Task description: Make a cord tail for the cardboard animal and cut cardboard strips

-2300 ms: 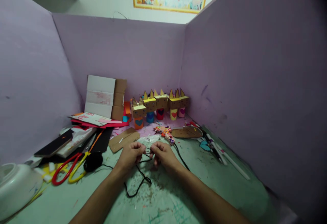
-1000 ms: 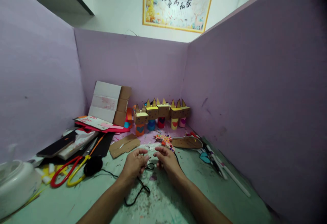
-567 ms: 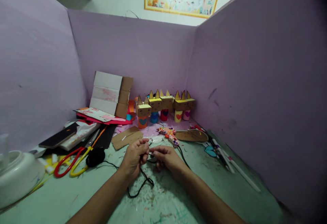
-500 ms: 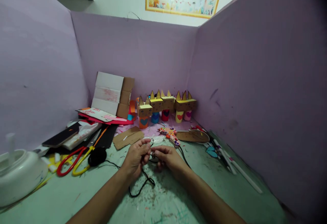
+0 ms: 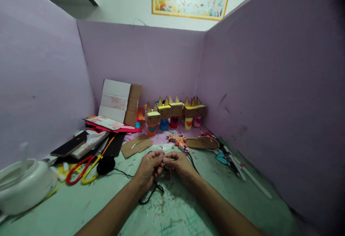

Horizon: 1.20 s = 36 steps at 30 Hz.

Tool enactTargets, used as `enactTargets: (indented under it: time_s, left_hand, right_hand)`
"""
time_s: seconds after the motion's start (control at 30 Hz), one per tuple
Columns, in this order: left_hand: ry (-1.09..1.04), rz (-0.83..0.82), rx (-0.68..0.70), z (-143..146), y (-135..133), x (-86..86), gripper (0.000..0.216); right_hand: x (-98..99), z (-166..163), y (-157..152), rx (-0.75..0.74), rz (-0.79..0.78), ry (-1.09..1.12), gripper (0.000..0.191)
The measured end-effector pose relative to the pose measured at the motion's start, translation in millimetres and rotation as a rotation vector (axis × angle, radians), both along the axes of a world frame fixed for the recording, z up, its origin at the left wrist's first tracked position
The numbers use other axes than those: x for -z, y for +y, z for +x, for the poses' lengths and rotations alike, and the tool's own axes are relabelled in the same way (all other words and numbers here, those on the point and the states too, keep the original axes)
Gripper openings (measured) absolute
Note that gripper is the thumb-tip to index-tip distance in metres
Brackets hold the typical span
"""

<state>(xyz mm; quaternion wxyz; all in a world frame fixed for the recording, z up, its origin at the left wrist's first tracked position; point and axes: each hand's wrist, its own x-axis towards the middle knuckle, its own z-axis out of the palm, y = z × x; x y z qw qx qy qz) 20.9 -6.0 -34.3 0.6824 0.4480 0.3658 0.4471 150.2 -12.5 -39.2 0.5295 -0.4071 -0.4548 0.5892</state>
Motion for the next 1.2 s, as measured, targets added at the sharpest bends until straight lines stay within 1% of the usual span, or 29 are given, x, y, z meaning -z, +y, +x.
enactTargets:
  time_s: [0.17, 0.23, 0.27, 0.33, 0.4, 0.5, 0.53, 0.57, 0.6, 0.63, 0.67, 0.7, 0.73, 0.77, 0.8, 0.83, 0.87, 0.9, 0.93, 0.97, 1.03, 1.13, 1.2]
  left_hand:
    - [0.114, 0.031, 0.041, -4, 5, -5.2, 0.042]
    - [0.186, 0.051, 0.012, -10, 11, -12.9, 0.039]
    - [0.221, 0.067, -0.029, -16, 14, -18.3, 0.036]
    - [0.284, 0.115, -0.165, -32, 22, -31.4, 0.032]
    - [0.333, 0.186, -0.339, -54, 30, -44.9, 0.027]
    - [0.406, 0.268, -0.593, -90, 42, -59.3, 0.022]
    - [0.458, 0.296, -0.673, -100, 45, -62.0, 0.021]
    - [0.567, 0.345, -0.765, -106, 47, -63.7, 0.020]
    - [0.674, 0.391, -0.833, -108, 47, -64.4, 0.022]
    - [0.752, 0.422, -0.865, -106, 46, -64.2, 0.026]
    - [0.790, 0.433, -0.843, -99, 43, -63.1, 0.032]
    - [0.746, 0.400, -0.744, -89, 39, -60.8, 0.039]
    - [0.609, 0.328, -0.587, -76, 33, -57.4, 0.043]
    - [0.490, 0.238, -0.370, -62, 26, -52.9, 0.048]
    - [0.417, 0.149, -0.213, -48, 18, -47.5, 0.053]
    - [0.375, 0.100, -0.098, -34, 11, -41.6, 0.055]
    - [0.355, 0.072, -0.003, -23, 5, -35.7, 0.054]
    - [0.330, 0.056, 0.097, -15, 0, -30.1, 0.047]
    - [0.297, 0.056, 0.168, -9, -3, -25.2, 0.039]
    - [0.273, 0.055, 0.222, -6, -4, -21.4, 0.032]
    - [0.243, 0.045, 0.280, -7, -3, -16.8, 0.029]
    - [0.282, 0.019, 0.295, -13, 2, -14.6, 0.031]
    - [0.338, 0.032, 0.255, -15, 5, -14.2, 0.030]
  right_hand:
    - [0.9, 3, 2, 0.028, -0.016, 0.105, 0.038]
    - [-0.6, 6, 4, 0.052, -0.019, 0.152, 0.041]
    - [-2.0, 8, 6, 0.063, -0.020, 0.176, 0.042]
    - [-5.6, 12, 8, 0.077, -0.023, 0.223, 0.044]
    - [-9.3, 16, 9, 0.072, -0.028, 0.256, 0.045]
    - [-11.7, 18, 7, 0.007, -0.052, 0.252, 0.041]
    - [-11.2, 17, 6, -0.028, -0.063, 0.234, 0.039]
    - [-10.0, 15, 5, -0.067, -0.072, 0.211, 0.036]
    - [-8.4, 13, 3, -0.109, -0.081, 0.183, 0.035]
    - [-6.4, 11, 2, -0.152, -0.088, 0.153, 0.034]
    - [-4.4, 9, 1, -0.192, -0.093, 0.126, 0.033]
    - [-2.3, 7, 1, -0.226, -0.096, 0.103, 0.034]
    - [-0.5, 6, 0, -0.252, -0.095, 0.087, 0.035]
    - [0.9, 5, 0, -0.266, -0.088, 0.077, 0.036]
    - [2.0, 5, 1, -0.268, -0.076, 0.072, 0.036]
    - [2.7, 5, 1, -0.261, -0.061, 0.070, 0.037]
    - [2.9, 6, 2, -0.250, -0.044, 0.069, 0.038]
    - [2.9, 7, 3, -0.235, -0.028, 0.068, 0.038]
    - [2.5, 8, 4, -0.222, -0.014, 0.068, 0.038]
    - [2.0, 9, 4, -0.205, -0.003, 0.068, 0.037]
    - [0.7, 10, 5, -0.172, 0.007, 0.067, 0.037]
    - [-0.9, 11, 5, -0.141, 0.007, 0.057, 0.037]
    - [-1.3, 11, 5, -0.156, -0.002, 0.041, 0.037]
